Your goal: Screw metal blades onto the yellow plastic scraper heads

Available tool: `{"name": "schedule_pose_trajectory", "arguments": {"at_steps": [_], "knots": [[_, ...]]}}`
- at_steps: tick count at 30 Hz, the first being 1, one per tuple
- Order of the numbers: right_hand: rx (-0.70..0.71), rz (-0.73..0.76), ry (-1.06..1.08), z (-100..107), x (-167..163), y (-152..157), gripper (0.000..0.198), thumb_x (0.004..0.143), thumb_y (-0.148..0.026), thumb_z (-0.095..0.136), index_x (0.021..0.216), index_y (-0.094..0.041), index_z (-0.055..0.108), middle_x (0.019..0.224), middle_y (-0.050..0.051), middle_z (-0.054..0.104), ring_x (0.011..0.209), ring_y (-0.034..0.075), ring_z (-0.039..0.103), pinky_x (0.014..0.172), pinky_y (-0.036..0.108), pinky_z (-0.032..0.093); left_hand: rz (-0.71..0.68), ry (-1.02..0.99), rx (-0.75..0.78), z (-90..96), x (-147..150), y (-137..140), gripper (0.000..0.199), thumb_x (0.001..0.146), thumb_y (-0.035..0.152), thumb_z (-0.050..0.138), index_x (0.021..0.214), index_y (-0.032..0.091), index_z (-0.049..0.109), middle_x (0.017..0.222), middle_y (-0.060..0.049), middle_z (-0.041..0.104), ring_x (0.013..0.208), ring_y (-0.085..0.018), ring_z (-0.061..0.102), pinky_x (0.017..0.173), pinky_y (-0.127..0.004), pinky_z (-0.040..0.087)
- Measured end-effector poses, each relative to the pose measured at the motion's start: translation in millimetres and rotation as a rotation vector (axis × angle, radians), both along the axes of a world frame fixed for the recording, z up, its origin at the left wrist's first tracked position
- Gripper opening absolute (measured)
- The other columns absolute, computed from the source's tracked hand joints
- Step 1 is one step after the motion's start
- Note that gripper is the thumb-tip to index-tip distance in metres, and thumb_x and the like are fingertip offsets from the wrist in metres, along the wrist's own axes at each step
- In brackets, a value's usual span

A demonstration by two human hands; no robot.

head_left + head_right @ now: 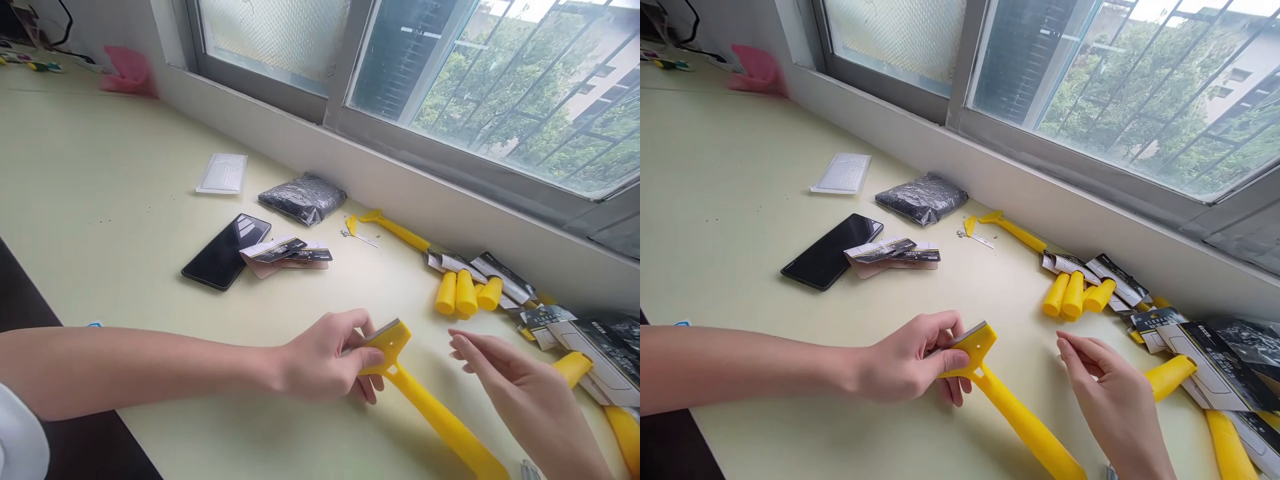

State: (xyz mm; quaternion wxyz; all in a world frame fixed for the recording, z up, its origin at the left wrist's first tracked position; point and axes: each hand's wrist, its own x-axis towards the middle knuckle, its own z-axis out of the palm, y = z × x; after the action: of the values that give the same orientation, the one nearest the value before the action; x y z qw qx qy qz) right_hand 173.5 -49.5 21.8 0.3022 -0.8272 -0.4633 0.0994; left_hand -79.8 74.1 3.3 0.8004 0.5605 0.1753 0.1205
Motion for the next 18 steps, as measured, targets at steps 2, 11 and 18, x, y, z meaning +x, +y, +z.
{"name": "schedule_pose_trajectory", "arguments": {"at_steps": [2,11,18], "knots": [[0.054,-0.033,-0.125,-16,26,6,0.042,0.082,-0.061,0.062,0.097,-0.024,0.076,0.102,0.004,0.074,0.085,0.022,0.070,0.074,0.033,0.058,-0.018,-0.018,0.063,-0.7,-1,0,0.024,0.097,0.037,0.054,0.090,0.019,0.042,0.084,-0.007,0.066,0.067,-0.016,0.067,0.070,-0.042,0.059],[0.146,0.199,-0.504,-41,65,41,0.026,0.097,-0.043,0.061,0.096,-0.017,0.066,0.094,0.002,0.067,0.081,0.014,0.064,0.077,0.033,0.055,-0.060,-0.258,0.543,-3.6,-7,-4,0.012,0.089,0.009,0.047,0.094,0.020,0.042,0.088,-0.009,0.068,0.073,-0.015,0.066,0.065,-0.027,0.056],[0.117,0.397,-0.660,-36,65,38,0.029,0.101,-0.040,0.054,0.085,-0.017,0.061,0.079,-0.001,0.060,0.064,0.010,0.054,0.064,0.027,0.050,0.017,-0.518,1.220,-9.3,-6,4,0.017,0.089,0.008,0.047,0.103,0.018,0.050,0.092,-0.010,0.074,0.073,-0.016,0.068,0.062,-0.024,0.052]]}}
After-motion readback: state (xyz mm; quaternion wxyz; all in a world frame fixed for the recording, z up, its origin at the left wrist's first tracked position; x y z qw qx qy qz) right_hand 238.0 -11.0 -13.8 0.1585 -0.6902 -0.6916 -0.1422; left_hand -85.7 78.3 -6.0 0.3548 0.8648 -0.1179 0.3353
